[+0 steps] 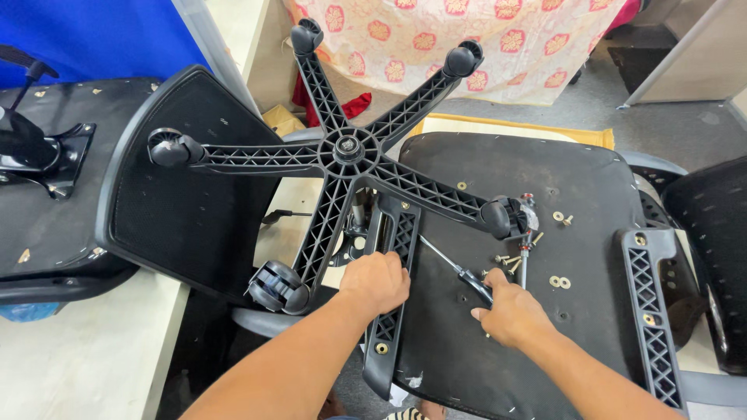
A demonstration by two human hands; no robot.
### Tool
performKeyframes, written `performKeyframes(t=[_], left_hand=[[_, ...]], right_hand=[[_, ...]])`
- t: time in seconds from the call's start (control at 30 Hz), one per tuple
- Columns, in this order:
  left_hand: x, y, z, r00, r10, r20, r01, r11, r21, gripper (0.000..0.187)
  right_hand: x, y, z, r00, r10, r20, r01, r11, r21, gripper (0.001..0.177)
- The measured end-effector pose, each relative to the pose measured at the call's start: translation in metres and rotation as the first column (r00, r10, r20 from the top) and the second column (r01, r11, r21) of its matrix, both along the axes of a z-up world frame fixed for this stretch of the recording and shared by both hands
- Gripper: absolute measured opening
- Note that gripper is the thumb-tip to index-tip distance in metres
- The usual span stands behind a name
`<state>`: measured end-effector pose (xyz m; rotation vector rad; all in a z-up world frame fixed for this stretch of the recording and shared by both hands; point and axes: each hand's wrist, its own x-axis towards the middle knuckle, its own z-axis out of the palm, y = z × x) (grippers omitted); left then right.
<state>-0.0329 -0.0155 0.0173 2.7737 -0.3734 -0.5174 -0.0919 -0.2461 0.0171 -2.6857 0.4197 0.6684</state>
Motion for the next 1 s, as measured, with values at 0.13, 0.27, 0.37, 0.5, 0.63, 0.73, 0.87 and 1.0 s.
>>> performKeyframes(t=[0.13, 0.27, 0.37, 0.5, 0.63, 0.73, 0.87, 1.0], left_hand=[[-0.011, 0.005, 0.003, 0.998, 0.07, 0.003, -0.069, 0.996, -0.064, 0.024], [-0.016, 0.014, -0.005, 0.987, 0.073, 0.142, -0.051, 0.986, -0.157, 0.023], [-0.012, 0.01, -0.014, 0.96, -0.041, 0.277, 0.071, 0.993, -0.098, 0.018], [0.0, 0.002, -0.02, 0.962, -0.151, 0.23, 0.138, 0.988, 0.069, 0.018], [0.013, -0.005, -0.015, 0.991, -0.103, 0.088, 0.096, 0.993, 0.075, 0.031], [0.012, -0.005, -0.01, 0.996, -0.073, 0.055, 0.069, 0.996, 0.064, 0.04], [0.007, -0.001, -0.008, 0.985, -0.099, 0.14, 0.089, 0.993, 0.078, 0.033], [0.003, -0.002, -0.011, 0.981, -0.112, 0.16, 0.104, 0.993, 0.057, 0.035]], right_hand=[[0.004, -0.002, -0.003, 0.999, 0.006, -0.038, -0.006, 1.0, -0.012, 0.06], [0.003, -0.001, -0.004, 1.0, 0.012, -0.023, -0.012, 0.999, -0.03, 0.059], [0.001, -0.002, -0.004, 1.0, -0.004, -0.025, 0.004, 1.0, -0.005, 0.06], [0.001, -0.003, -0.006, 1.0, 0.006, -0.001, -0.006, 1.0, -0.02, 0.06], [0.0, -0.004, -0.008, 1.0, 0.002, 0.004, -0.002, 1.0, -0.014, 0.061], [0.0, -0.003, -0.008, 1.0, 0.007, 0.018, -0.006, 1.0, -0.016, 0.061], [0.0, -0.004, -0.007, 1.0, -0.004, 0.019, 0.004, 1.0, -0.011, 0.062], [-0.001, -0.002, -0.007, 1.0, -0.019, -0.004, 0.019, 1.0, -0.023, 0.062]])
